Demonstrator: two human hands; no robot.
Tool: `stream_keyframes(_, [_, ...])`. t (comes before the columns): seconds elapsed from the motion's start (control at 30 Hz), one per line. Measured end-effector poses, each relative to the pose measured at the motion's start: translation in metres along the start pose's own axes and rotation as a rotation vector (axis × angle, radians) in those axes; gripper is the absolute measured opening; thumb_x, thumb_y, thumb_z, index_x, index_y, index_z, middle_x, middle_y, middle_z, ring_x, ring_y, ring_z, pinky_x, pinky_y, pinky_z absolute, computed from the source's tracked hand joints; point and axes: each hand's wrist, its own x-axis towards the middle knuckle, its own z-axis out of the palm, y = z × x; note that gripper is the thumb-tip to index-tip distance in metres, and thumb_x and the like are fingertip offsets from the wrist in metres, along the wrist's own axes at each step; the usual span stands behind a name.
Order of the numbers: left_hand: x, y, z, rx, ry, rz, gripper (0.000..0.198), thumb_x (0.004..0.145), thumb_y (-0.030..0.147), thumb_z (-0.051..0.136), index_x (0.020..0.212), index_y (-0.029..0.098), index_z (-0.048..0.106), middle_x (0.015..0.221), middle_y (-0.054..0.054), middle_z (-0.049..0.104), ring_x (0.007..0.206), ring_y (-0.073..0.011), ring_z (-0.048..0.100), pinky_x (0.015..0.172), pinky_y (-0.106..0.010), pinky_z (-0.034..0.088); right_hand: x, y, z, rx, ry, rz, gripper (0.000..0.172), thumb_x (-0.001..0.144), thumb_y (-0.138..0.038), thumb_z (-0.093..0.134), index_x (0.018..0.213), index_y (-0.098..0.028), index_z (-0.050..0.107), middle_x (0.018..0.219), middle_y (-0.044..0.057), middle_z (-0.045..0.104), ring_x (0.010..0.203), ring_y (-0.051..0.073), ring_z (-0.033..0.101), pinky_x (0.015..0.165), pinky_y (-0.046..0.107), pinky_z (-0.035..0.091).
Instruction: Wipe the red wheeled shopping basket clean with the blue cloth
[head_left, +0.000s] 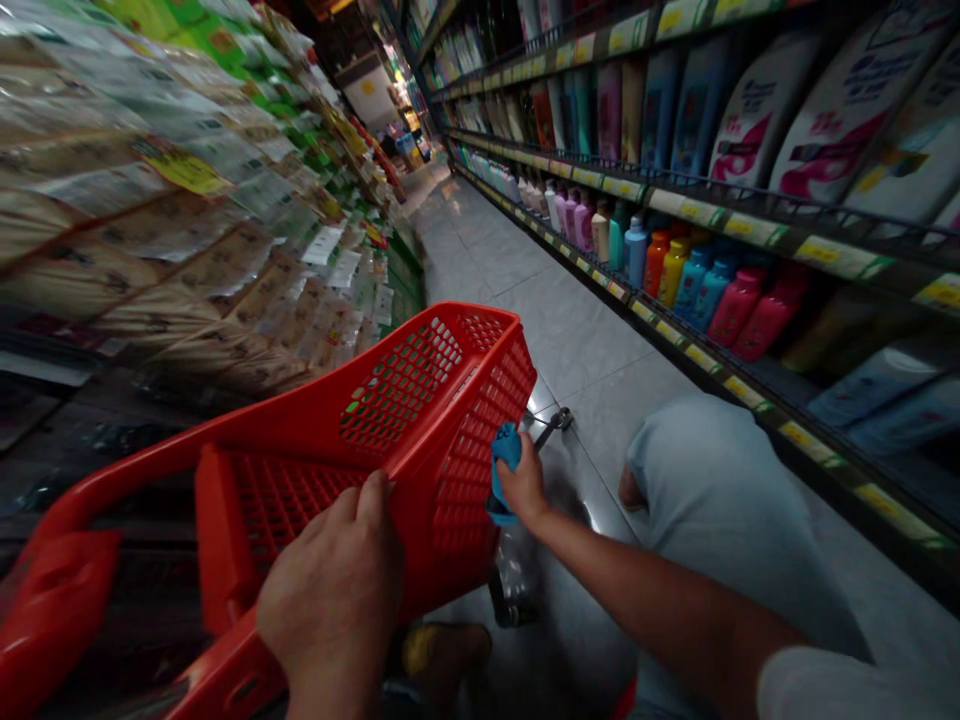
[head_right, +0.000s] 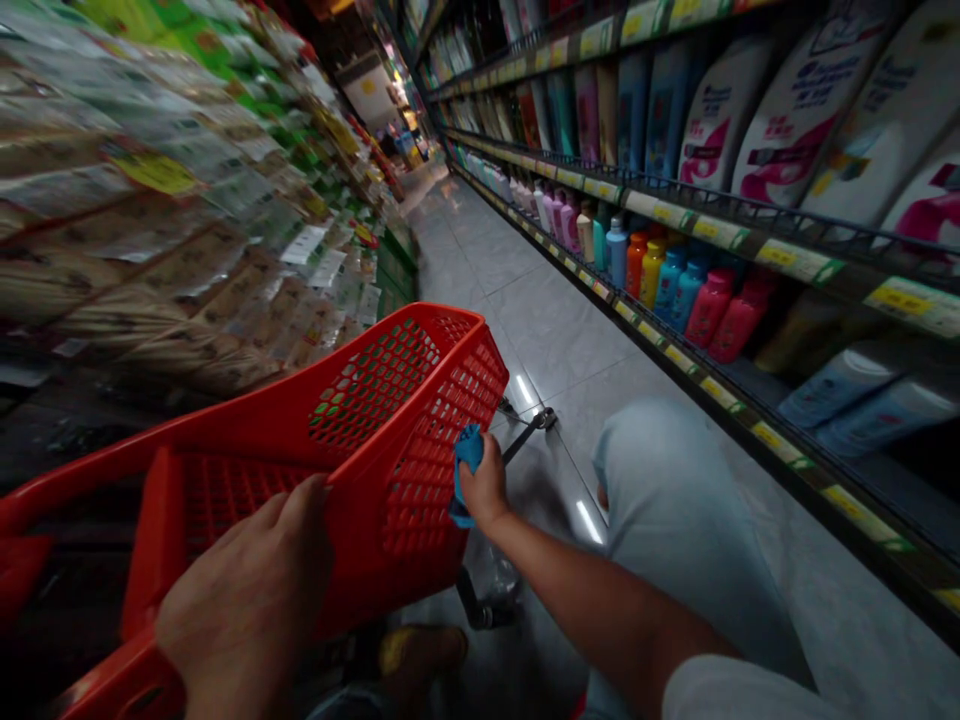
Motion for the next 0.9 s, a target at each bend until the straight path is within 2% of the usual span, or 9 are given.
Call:
stream_keyframes(0.1, [-0.001,0.0,0.0,0.025,0.007,0.012,0.044,0.101,0.016,0.031,0.121,0.023,0.07,0.092,-0.009,0.076,0.083,-0.024,0.071,0.067,-0.034,0.047,-0.056,0.011,0.003,0.02,-0.115,0.0,0.053,0.07,-0.015,0.059,0.122,-0.022,0.058,0.11,0.009,0.072,0.1,0.027,0.07,0.09,0.043,0.058])
stream_keyframes(0.2, [-0.001,0.001,-0.003,0.024,-0.01,0.021,0.045,0.1,0.015,0.031,0.123,0.023,0.069,0.095,-0.01,0.076,0.083,-0.0248,0.071,0.067,-0.035,0.046,-0.053,0.009,-0.001,0.062,-0.055,0.05,0.041,0.065,-0.016,0.059,0.104,-0.025,0.06,0.092,0.003,0.072,0.083,0.023,0.07,0.076,0.036,0.059])
stream_keyframes(0.3, [-0.001,0.0,-0.003,0.024,-0.019,0.029,0.046,0.1,0.015,0.03,0.122,0.022,0.069,0.091,-0.009,0.075,0.083,-0.0257,0.071,0.066,-0.035,0.045,0.01,0.004,-0.006,0.054,0.11,0.136,0.025,0.063,-0.019,0.057,0.086,-0.026,0.051,0.069,-0.005,0.061,0.063,0.018,0.061,0.064,0.029,0.055])
stream_keyframes(0.43, [-0.003,-0.001,-0.002,0.06,-0.003,0.093,0.046,0.099,0.012,0.031,0.124,0.018,0.068,0.087,-0.01,0.072,0.082,-0.0249,0.07,0.066,-0.035,0.044,0.11,-0.011,-0.011,0.026,0.208,0.191,0.022,0.064,-0.02,0.056,0.082,-0.026,0.045,0.067,-0.006,0.056,0.061,0.016,0.056,0.062,0.028,0.051])
stream_keyframes(0.57, [-0.009,0.0,-0.005,0.081,0.031,0.189,0.046,0.097,0.008,0.033,0.13,0.011,0.065,0.092,-0.012,0.072,0.086,-0.0247,0.068,0.072,-0.035,0.046,0.157,-0.048,-0.016,0.018,0.226,0.165,0.022,0.069,-0.021,0.058,0.089,-0.023,0.048,0.078,-0.002,0.06,0.072,0.018,0.06,0.074,0.032,0.053])
stream_keyframes(0.67, [-0.014,-0.001,-0.005,0.073,0.02,0.203,0.047,0.096,0.008,0.034,0.132,0.011,0.063,0.097,-0.012,0.073,0.089,-0.0241,0.068,0.078,-0.034,0.047,0.151,-0.073,-0.024,0.022,0.165,-0.006,0.027,0.072,-0.023,0.06,0.098,-0.022,0.052,0.089,0.001,0.063,0.085,0.021,0.062,0.088,0.037,0.051])
stream_keyframes(0.77, [-0.021,-0.01,0.004,0.037,0.038,0.233,0.046,0.095,0.009,0.037,0.132,0.015,0.063,0.102,-0.011,0.074,0.089,-0.0237,0.068,0.079,-0.035,0.048,0.125,-0.074,-0.036,0.037,0.115,-0.173,0.033,0.073,-0.026,0.06,0.105,-0.022,0.054,0.098,0.004,0.064,0.094,0.022,0.062,0.094,0.039,0.049])
stream_keyframes(0.83, [-0.025,-0.017,0.013,0.016,0.121,0.279,0.046,0.093,0.008,0.039,0.132,0.014,0.062,0.104,-0.011,0.075,0.09,-0.0241,0.069,0.078,-0.035,0.049,0.111,-0.063,-0.045,0.037,0.157,-0.118,0.031,0.071,-0.026,0.058,0.102,-0.022,0.054,0.095,0.004,0.064,0.091,0.022,0.061,0.093,0.039,0.049])
stream_keyframes(0.9, [-0.026,-0.025,0.02,0.002,0.236,0.37,0.045,0.091,0.006,0.04,0.131,0.013,0.062,0.104,-0.011,0.075,0.089,-0.0233,0.069,0.078,-0.035,0.05,0.105,-0.054,-0.054,0.021,0.226,0.027,0.026,0.068,-0.025,0.056,0.094,-0.022,0.053,0.085,0.002,0.062,0.082,0.022,0.06,0.088,0.04,0.05])
